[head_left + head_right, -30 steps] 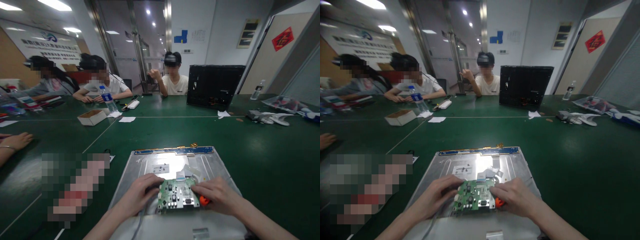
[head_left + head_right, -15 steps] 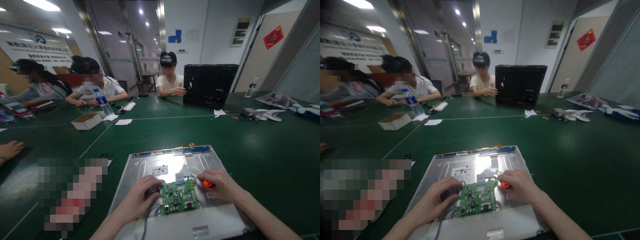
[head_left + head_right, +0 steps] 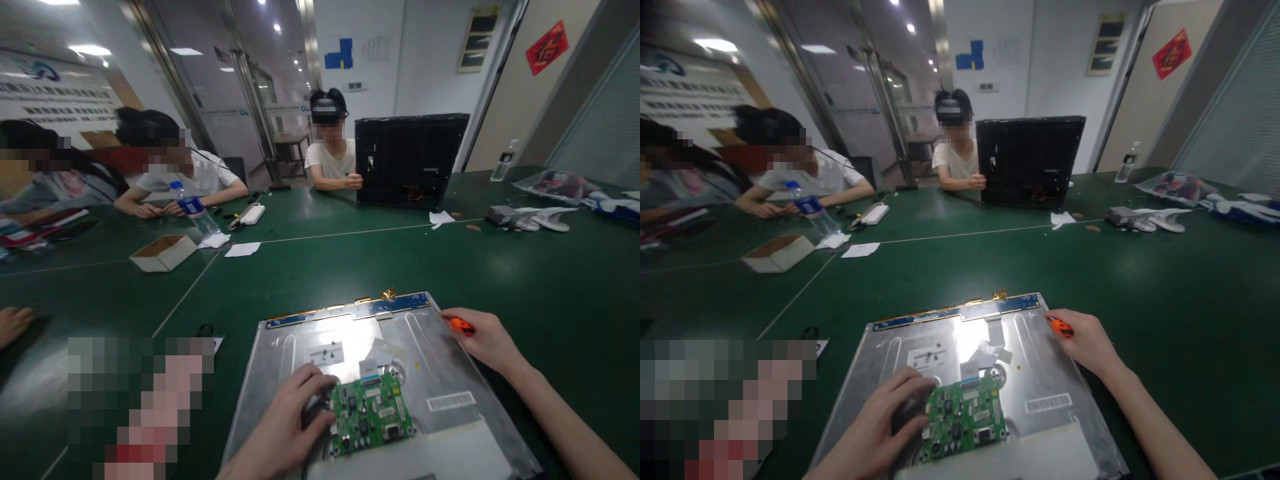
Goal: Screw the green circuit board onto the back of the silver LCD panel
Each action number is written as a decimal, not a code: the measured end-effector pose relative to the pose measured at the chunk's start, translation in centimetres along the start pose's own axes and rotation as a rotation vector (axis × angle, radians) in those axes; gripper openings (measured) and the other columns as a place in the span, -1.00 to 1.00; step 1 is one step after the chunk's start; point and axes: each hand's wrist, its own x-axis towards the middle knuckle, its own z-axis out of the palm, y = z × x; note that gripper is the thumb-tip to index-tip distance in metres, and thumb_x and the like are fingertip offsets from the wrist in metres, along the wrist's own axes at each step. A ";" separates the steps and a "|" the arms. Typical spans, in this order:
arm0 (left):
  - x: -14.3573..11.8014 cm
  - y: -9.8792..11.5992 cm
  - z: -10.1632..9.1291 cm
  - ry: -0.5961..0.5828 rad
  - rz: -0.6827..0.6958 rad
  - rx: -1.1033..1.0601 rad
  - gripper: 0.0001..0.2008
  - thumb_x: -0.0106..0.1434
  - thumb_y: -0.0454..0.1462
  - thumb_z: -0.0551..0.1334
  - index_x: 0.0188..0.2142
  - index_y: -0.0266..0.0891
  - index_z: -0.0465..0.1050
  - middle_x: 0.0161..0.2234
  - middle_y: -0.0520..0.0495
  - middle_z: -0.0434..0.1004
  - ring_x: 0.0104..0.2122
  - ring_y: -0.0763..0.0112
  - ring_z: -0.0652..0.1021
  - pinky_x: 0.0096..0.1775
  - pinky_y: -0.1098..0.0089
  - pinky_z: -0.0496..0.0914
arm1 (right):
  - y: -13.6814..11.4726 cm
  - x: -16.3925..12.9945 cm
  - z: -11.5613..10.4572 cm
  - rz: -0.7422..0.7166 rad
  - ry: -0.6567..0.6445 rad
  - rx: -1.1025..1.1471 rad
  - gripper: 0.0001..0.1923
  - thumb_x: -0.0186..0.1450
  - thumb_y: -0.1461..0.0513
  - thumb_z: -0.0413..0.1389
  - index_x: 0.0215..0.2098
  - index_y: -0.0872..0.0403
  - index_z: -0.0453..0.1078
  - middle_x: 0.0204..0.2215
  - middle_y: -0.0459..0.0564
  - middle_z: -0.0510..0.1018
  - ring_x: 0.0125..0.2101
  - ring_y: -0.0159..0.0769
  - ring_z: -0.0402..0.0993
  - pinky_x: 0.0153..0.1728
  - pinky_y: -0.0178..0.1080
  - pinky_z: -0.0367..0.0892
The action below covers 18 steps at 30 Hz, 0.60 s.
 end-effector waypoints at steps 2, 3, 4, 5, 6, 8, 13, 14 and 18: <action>0.0 0.1 0.1 -0.021 -0.026 -0.003 -0.68 0.23 -0.37 0.21 -0.02 -0.14 0.44 -0.11 -0.13 0.46 -0.12 0.20 0.50 -0.06 0.25 0.41 | 0.3 -0.1 -0.3 0.016 0.019 0.012 -0.77 0.26 0.23 0.06 -0.22 0.05 0.56 -0.32 0.00 0.69 -0.37 -0.21 0.66 -0.31 -0.27 0.57; -0.1 0.1 0.1 -0.029 -0.041 -0.003 -0.69 0.23 -0.37 0.21 -0.02 -0.14 0.44 -0.11 -0.13 0.46 -0.11 0.19 0.50 -0.06 0.24 0.41 | 0.4 -0.2 -0.4 0.023 0.030 0.015 -0.78 0.27 0.22 0.08 -0.22 0.04 0.56 -0.33 -0.01 0.69 -0.38 -0.22 0.66 -0.32 -0.28 0.57; -0.1 0.0 0.2 -0.031 -0.047 -0.002 -0.69 0.23 -0.37 0.21 -0.02 -0.14 0.44 -0.11 -0.13 0.46 -0.11 0.19 0.50 -0.06 0.25 0.41 | 0.4 -0.3 -0.4 0.023 0.046 0.017 -0.79 0.28 0.20 0.09 -0.22 0.04 0.56 -0.33 -0.01 0.69 -0.40 -0.22 0.66 -0.33 -0.28 0.57; -0.2 -0.2 0.3 -0.017 -0.048 0.000 -0.68 0.24 -0.37 0.21 -0.01 -0.13 0.43 -0.11 -0.14 0.46 -0.11 0.19 0.50 -0.06 0.24 0.41 | 0.3 -0.3 -0.5 0.021 0.062 0.019 -0.79 0.29 0.19 0.09 -0.23 0.04 0.56 -0.34 -0.02 0.69 -0.40 -0.23 0.65 -0.34 -0.29 0.57; -0.2 -0.3 0.4 -0.006 -0.043 0.004 -0.67 0.24 -0.38 0.21 -0.01 -0.13 0.43 -0.10 -0.14 0.46 -0.11 0.19 0.50 -0.06 0.24 0.41 | 0.3 -0.3 -0.5 0.012 0.075 0.020 -0.80 0.29 0.18 0.10 -0.24 0.04 0.56 -0.35 -0.02 0.69 -0.41 -0.24 0.65 -0.35 -0.30 0.56; -0.3 -0.5 0.6 -0.006 -0.033 0.010 -0.67 0.25 -0.37 0.20 0.01 -0.13 0.42 -0.10 -0.14 0.46 -0.11 0.19 0.50 -0.05 0.24 0.42 | 0.0 -0.2 -0.6 -0.018 0.100 0.017 -0.80 0.31 0.18 0.10 -0.25 0.04 0.56 -0.36 -0.03 0.69 -0.43 -0.26 0.65 -0.38 -0.32 0.56; -0.1 -0.4 0.4 -0.022 -0.032 0.011 -0.69 0.25 -0.36 0.19 -0.01 -0.14 0.44 -0.12 -0.14 0.47 -0.13 0.20 0.51 -0.09 0.26 0.43 | -0.4 -0.1 -1.4 -0.113 0.281 -0.045 -0.84 0.32 0.17 0.14 -0.26 0.04 0.55 -0.40 -0.05 0.68 -0.48 -0.31 0.62 -0.44 -0.37 0.52; 0.0 -0.3 0.3 -0.015 -0.028 0.007 -0.71 0.25 -0.35 0.20 -0.02 -0.14 0.44 -0.13 -0.14 0.48 -0.13 0.20 0.51 -0.09 0.26 0.43 | -0.5 -0.2 -1.5 -0.120 0.332 -0.059 -0.85 0.32 0.17 0.15 -0.27 0.04 0.55 -0.41 -0.05 0.68 -0.49 -0.32 0.61 -0.45 -0.37 0.51; 0.3 -0.1 0.0 0.020 -0.025 0.004 -0.76 0.27 -0.33 0.19 -0.06 -0.17 0.45 -0.17 -0.13 0.50 -0.16 0.21 0.52 -0.12 0.27 0.42 | -1.1 -0.7 -1.7 -0.064 0.504 -0.026 -0.89 0.29 0.19 0.18 -0.32 0.05 0.52 -0.49 -0.06 0.62 -0.57 -0.36 0.53 -0.53 -0.37 0.44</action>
